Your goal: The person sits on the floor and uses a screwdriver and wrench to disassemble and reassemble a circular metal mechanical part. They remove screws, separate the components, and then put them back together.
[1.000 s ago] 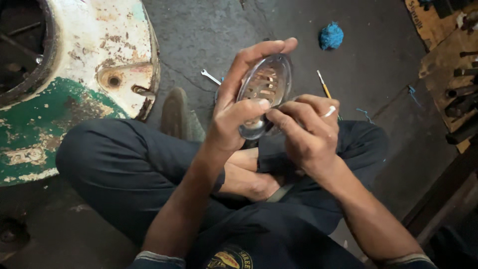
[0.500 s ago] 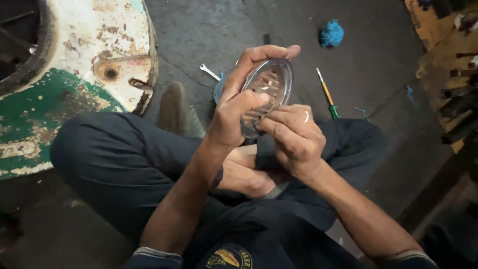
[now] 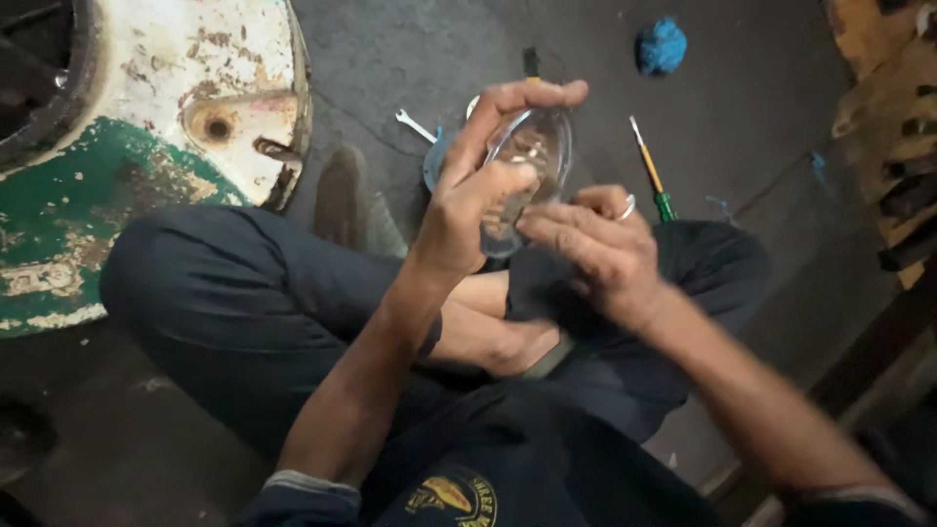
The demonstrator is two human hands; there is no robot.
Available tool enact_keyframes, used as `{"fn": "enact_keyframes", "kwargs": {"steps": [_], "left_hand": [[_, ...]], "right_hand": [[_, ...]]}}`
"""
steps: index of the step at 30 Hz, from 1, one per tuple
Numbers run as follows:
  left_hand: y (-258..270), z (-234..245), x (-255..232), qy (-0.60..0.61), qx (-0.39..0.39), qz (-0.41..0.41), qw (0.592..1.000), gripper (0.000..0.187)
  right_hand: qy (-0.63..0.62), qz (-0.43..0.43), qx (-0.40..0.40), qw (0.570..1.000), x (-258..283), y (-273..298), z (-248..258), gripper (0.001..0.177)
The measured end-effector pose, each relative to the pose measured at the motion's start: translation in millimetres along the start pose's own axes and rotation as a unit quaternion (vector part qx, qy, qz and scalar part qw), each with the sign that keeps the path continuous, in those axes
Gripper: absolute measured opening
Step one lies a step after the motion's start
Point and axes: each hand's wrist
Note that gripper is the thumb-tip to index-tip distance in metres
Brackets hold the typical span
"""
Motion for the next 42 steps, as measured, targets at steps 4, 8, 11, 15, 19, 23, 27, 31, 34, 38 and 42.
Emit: {"fn": "enact_keyframes", "kwargs": {"steps": [4,8,11,15,19,23,27,31,34,38,42], "left_hand": [[-9,-9,3,0.019,-0.003,-0.001,1.0,0.043],[-12,-6,3,0.014,-0.028,0.0,1.0,0.044],[-6,-2,7,-0.007,-0.021,0.018,1.0,0.041],[-12,-10,9,0.09,-0.012,0.077,0.993,0.046],[-12,-3,10,0.057,-0.018,0.05,0.997,0.042],[-8,7,20,0.076,-0.054,0.062,0.994,0.042],[-8,4,25,0.069,-0.026,0.087,0.993,0.041],[-9,1,27,0.076,-0.024,0.074,0.994,0.042],[-7,7,30,0.094,-0.051,0.086,0.991,0.042],[1,12,37,0.059,-0.05,0.109,0.991,0.043],[-9,2,40,0.068,-0.04,0.089,0.993,0.042]], "right_hand": [[0.099,0.049,0.008,0.994,-28,0,20,0.045],[-0.045,-0.103,-0.02,0.993,16,6,-7,0.051],[-0.047,-0.104,-0.008,0.993,15,11,-16,0.052],[0.126,0.079,0.03,0.988,-44,14,16,0.047],[0.051,0.014,0.018,0.998,-34,21,0,0.05],[-0.104,-0.141,-0.007,0.984,6,31,-30,0.058],[0.008,0.034,0.031,0.999,-36,15,-6,0.051],[0.126,0.051,0.049,0.99,-41,10,8,0.052],[-0.048,-0.121,0.037,0.991,2,19,-18,0.061],[-0.09,-0.134,0.059,0.985,7,26,-26,0.063],[0.141,0.038,0.102,0.984,-37,13,4,0.055]]}}
Point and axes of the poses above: each hand's wrist, its own y-axis away from the middle knuckle, its own z-axis out of the back of the hand, x = y × z, and after that the axes turned 3 degrees about -y, right-handed
